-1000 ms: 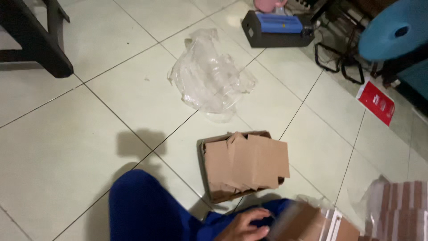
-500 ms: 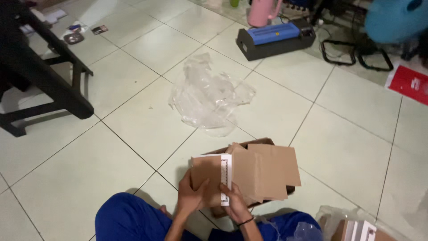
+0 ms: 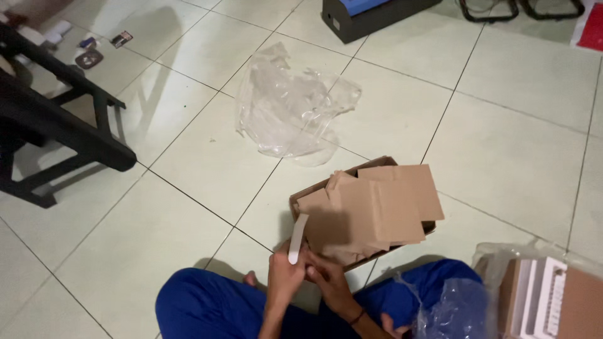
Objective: The person sits on the floor and places stacks of booklets into cardboard boxes. The booklets are handled one at a time or in small groups and arranged inside the boxes.
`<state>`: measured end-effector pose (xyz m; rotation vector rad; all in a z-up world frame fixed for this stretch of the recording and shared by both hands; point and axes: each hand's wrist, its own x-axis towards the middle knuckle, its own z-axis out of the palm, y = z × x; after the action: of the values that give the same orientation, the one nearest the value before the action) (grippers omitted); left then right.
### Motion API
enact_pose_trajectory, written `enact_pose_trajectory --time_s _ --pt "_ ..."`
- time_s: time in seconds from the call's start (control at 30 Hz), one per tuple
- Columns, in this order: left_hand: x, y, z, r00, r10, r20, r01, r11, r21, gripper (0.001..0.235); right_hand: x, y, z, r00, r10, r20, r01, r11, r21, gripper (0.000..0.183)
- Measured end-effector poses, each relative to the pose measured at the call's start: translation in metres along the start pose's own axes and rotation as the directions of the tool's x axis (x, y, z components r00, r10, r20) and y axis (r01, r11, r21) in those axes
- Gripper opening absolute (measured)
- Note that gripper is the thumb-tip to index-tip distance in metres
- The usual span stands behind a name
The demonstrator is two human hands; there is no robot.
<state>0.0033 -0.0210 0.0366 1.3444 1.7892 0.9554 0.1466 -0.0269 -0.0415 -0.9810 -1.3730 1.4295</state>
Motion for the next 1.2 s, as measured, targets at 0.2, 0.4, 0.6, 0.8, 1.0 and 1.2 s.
enact_pose_trajectory --time_s 0.2,0.4,0.6,0.8,1.0,1.2 --pt "-0.007 -0.022 0.002 0.987 -0.063 -0.149 0.088 0.982 0.167 0.038 0.012 0.000 0.021 0.980 0.065 -0.189 -0.032 0.984 0.176 0.060" --pt "-0.011 -0.019 0.001 0.996 0.016 -0.088 -0.001 0.986 0.169 0.043 0.017 0.018 0.001 0.953 0.017 -0.303 -0.056 0.991 -0.120 0.041" --pt "-0.016 -0.019 -0.018 0.989 -0.074 -0.129 0.089 0.989 0.122 0.037 0.034 0.009 -0.031 0.900 0.219 -0.376 -0.220 0.975 0.041 0.017" --pt "-0.017 0.006 -0.026 0.982 -0.174 -0.077 0.185 0.966 0.181 0.035 0.039 -0.010 -0.029 0.881 0.342 -0.326 -0.183 0.883 0.432 0.031" --pt "-0.005 0.013 -0.021 0.966 -0.220 -0.134 0.224 0.974 0.017 0.044 0.039 -0.036 -0.049 0.769 0.483 -0.418 -0.410 0.875 0.258 0.034" --pt "0.003 0.015 -0.025 0.987 -0.137 -0.089 0.115 0.971 -0.212 0.029 0.038 -0.030 -0.061 0.879 0.368 -0.302 -0.249 0.896 0.368 0.031"
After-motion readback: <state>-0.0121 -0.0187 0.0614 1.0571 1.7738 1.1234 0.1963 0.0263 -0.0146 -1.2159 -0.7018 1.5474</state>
